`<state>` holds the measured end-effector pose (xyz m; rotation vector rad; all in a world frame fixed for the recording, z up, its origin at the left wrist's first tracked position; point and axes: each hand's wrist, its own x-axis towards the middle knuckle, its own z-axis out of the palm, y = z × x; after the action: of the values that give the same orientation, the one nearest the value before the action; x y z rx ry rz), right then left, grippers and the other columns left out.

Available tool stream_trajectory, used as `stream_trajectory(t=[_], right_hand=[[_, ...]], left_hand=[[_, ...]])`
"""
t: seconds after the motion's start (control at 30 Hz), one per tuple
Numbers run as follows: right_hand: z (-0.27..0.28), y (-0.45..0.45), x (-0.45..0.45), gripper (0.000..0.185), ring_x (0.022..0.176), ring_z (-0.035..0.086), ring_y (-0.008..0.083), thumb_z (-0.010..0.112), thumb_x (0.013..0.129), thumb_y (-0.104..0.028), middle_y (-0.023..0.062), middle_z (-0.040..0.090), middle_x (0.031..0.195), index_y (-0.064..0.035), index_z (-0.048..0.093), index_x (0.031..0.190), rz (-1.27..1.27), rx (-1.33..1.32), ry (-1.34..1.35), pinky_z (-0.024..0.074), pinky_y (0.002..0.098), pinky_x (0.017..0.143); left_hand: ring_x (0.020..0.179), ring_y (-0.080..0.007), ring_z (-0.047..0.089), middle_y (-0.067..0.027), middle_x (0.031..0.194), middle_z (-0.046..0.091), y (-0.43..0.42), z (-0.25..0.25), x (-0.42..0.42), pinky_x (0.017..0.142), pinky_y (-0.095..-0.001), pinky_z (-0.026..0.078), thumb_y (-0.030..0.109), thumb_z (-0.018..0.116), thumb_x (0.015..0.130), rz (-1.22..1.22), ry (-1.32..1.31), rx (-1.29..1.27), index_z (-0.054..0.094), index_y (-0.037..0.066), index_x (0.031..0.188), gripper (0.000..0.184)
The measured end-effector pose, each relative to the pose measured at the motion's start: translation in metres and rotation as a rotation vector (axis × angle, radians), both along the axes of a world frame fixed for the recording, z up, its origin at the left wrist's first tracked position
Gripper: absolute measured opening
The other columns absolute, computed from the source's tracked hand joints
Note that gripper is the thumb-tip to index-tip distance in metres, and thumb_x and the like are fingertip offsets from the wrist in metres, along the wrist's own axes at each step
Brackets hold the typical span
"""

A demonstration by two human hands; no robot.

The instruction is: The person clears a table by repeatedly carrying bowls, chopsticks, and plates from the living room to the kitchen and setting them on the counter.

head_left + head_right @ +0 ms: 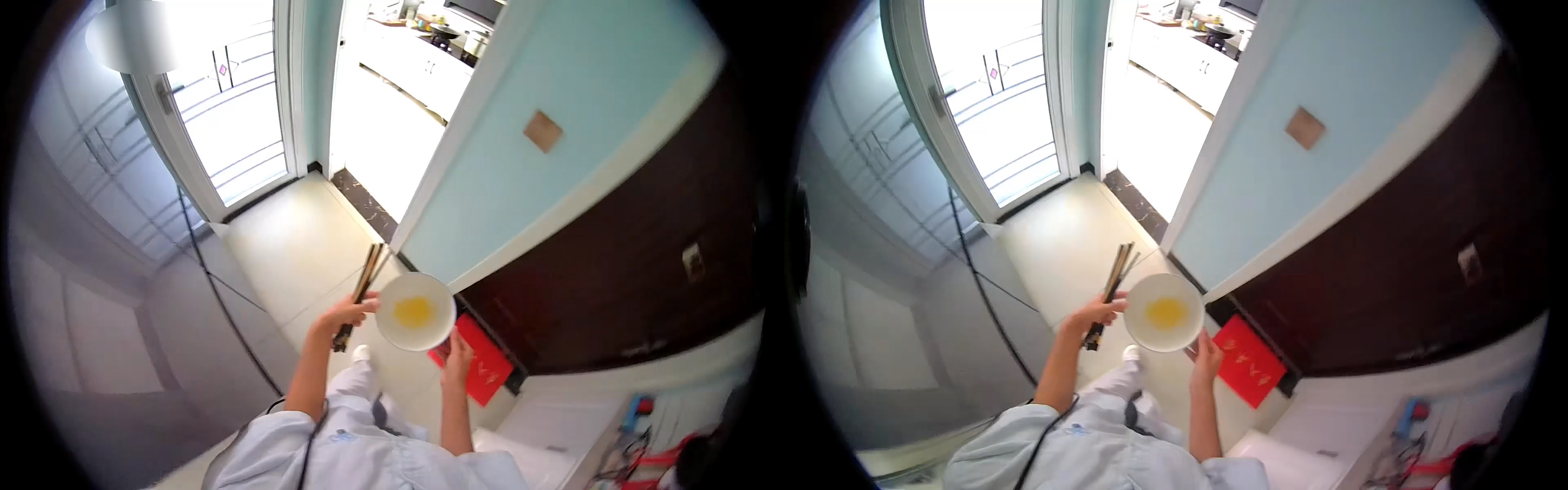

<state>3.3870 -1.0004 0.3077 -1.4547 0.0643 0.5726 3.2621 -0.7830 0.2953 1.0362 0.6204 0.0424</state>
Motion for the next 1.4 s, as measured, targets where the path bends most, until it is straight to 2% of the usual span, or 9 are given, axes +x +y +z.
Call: stream_trajectory(t=[0.13,0.33,0.47,0.5,0.67,0.77,1.13,1.27,1.4], right_hand=[[0.013,0.103,0.097,0.028,0.066,0.059,0.0129,0.049,0.084,-0.029,0.0050,0.061,0.078,-0.0022,0.059,0.088,0.147,-0.022,-0.022,0.0496,0.0264,0.058],[-0.007,0.276,0.212,0.027,0.064,0.059,0.0123,0.048,0.085,-0.027,0.0048,0.061,0.078,-0.0024,0.058,0.089,0.185,-0.034,0.117,0.0484,0.0248,0.054],[-0.022,0.415,0.291,0.025,0.066,0.058,0.0118,0.046,0.086,-0.028,0.0040,0.060,0.078,-0.0053,0.057,0.088,0.240,0.002,0.230,0.0469,0.0236,0.053],[-0.024,0.450,0.311,0.029,0.080,0.059,0.0165,0.045,0.086,-0.027,0.0072,0.060,0.089,-0.0014,0.055,0.094,0.283,0.018,0.273,0.0493,0.0303,0.067],[-0.020,0.627,0.407,0.032,0.083,0.058,0.0184,0.043,0.086,-0.027,0.0081,0.059,0.093,0.0003,0.053,0.101,0.387,0.165,0.336,0.0478,0.0317,0.070],[-0.019,0.720,0.454,0.027,0.079,0.055,0.0150,0.042,0.086,-0.031,0.0038,0.059,0.087,-0.0095,0.054,0.096,0.266,0.196,0.396,0.0445,0.0334,0.066],[-0.018,0.904,0.700,0.030,0.081,0.058,0.0194,0.048,0.082,-0.029,0.0088,0.059,0.089,-0.0046,0.054,0.098,-0.228,0.131,0.366,0.0483,0.0342,0.065],[-0.041,0.976,0.819,0.033,0.090,0.055,0.0202,0.048,0.082,-0.034,0.0070,0.058,0.093,-0.0087,0.051,0.103,-0.182,0.043,0.321,0.0460,0.0379,0.073],[-0.049,1.095,0.948,0.028,0.077,0.060,0.0189,0.047,0.083,-0.027,0.0087,0.060,0.087,-0.0028,0.054,0.098,-0.131,0.009,0.269,0.0512,0.0346,0.062]], left_hand=[[0.045,-0.0027,0.032,0.0024,0.072,0.053,0.082,0.010,0.070,0.042,-0.0176,0.029,0.027,0.064,0.073,0.109,0.086,0.034,0.052,0.008,0.111,0.044],[0.042,-0.0033,0.030,0.0061,0.052,0.038,0.240,-0.006,0.173,0.040,-0.0198,0.027,0.025,0.065,0.072,0.178,0.148,0.013,0.054,0.010,0.111,0.043],[0.044,-0.0033,0.034,0.0043,0.064,0.046,0.369,0.001,0.244,0.041,-0.0192,0.030,0.024,0.066,0.072,0.177,0.270,0.086,0.048,0.005,0.114,0.049],[0.043,-0.0034,0.034,0.0047,0.060,0.045,0.401,0.010,0.263,0.041,-0.0195,0.030,0.025,0.066,0.072,0.235,0.248,0.086,0.049,0.005,0.114,0.050],[0.042,-0.0043,0.034,0.0047,0.055,0.042,0.555,0.043,0.350,0.041,-0.0205,0.031,0.026,0.066,0.072,0.307,0.323,0.184,0.048,0.005,0.116,0.052],[0.042,-0.0053,0.035,0.0041,0.052,0.039,0.651,0.053,0.412,0.040,-0.0204,0.031,0.026,0.066,0.072,0.255,0.304,0.283,0.050,0.006,0.115,0.050],[0.043,-0.0060,0.038,0.0053,0.052,0.038,0.911,0.026,0.727,0.040,-0.0204,0.032,0.032,0.064,0.072,-0.266,0.232,0.385,0.053,0.013,0.113,0.046],[0.047,-0.0072,0.036,0.0038,0.056,0.042,0.990,0.011,0.853,0.044,-0.0229,0.032,0.035,0.063,0.073,-0.324,0.235,0.404,0.056,0.018,0.111,0.042],[0.050,-0.0074,0.037,0.0029,0.059,0.045,1.098,-0.026,0.968,0.045,-0.0236,0.034,0.036,0.063,0.073,-0.231,0.199,0.306,0.053,0.017,0.114,0.046]])
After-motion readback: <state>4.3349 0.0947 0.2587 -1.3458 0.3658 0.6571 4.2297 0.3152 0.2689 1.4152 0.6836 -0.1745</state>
